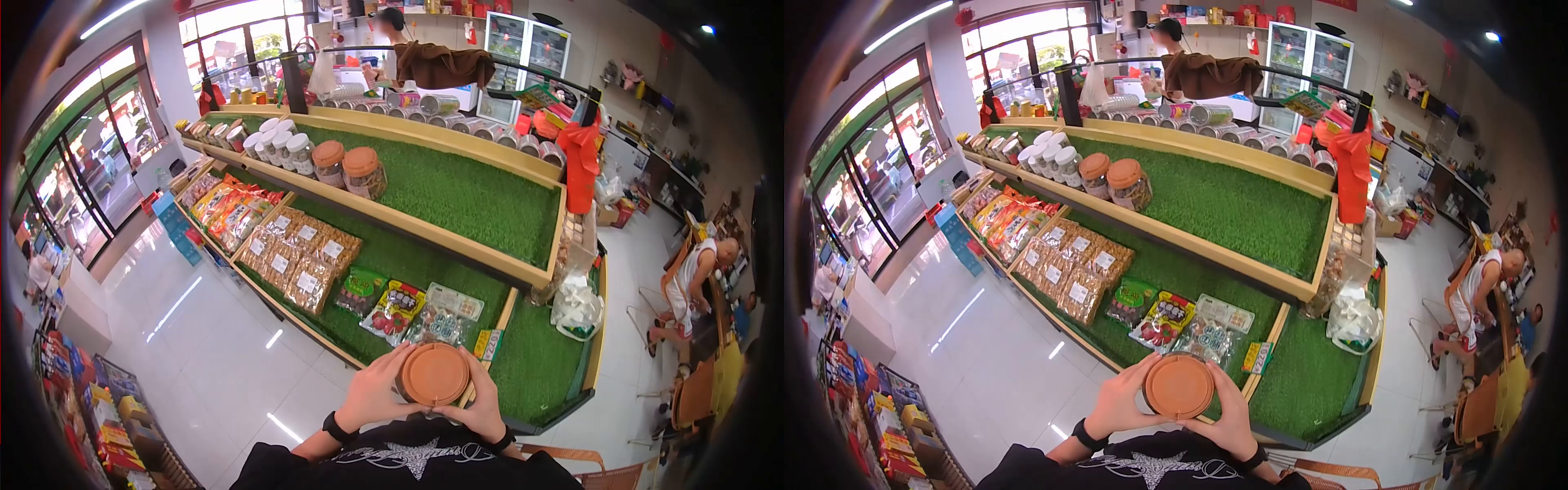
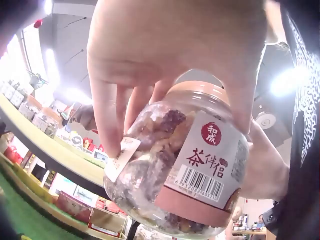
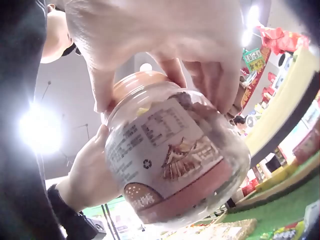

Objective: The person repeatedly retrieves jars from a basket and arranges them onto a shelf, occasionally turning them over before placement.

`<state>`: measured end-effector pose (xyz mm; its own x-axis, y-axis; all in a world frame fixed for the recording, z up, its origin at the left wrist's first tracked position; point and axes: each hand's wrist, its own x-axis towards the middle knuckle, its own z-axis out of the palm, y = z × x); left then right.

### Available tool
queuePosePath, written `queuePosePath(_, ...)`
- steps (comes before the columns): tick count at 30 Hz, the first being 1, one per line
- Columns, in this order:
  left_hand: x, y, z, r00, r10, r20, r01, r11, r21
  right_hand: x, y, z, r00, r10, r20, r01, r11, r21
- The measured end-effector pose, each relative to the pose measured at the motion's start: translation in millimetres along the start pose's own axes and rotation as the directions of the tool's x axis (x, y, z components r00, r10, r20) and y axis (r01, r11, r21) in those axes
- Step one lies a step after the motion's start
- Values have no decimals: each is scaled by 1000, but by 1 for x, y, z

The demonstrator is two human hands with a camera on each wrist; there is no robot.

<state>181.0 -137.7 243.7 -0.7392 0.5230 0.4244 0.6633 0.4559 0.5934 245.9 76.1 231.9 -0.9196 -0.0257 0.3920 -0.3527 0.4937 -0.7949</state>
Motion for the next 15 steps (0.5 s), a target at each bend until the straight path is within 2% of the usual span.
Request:
queuePosePath(4, 18, -14, 10, 997, -80, -6, 80, 995, -66, 24, 12, -3, 1000, 13, 27, -9, 993, -119)
queuePosePath(5, 22, -20, 11, 996, -85, -2, 85, 994, -69, 30, 13, -2, 999, 18, 30, -15, 993, -118)
queuePosePath(7, 33, -30, 11, 996, -73, -41, 71, 997, -38, 45, 14, -1, 980, 164, 115, -158, 986, -60)
queuePosePath(11, 55, -56, 5, 990, -138, -7, 137, 985, -110, 78, 24, 12, 972, 191, 138, -192, 981, -11)
queuePosePath(13, 67, -77, 5, 981, -190, -38, 175, 952, -252, 97, 25, 21, 993, 93, 73, -85, 990, -111)
queuePosePath(15, 87, -96, -6, 989, -148, -12, 140, 959, -246, 120, 20, 29, 998, 49, 35, -43, 986, -161)
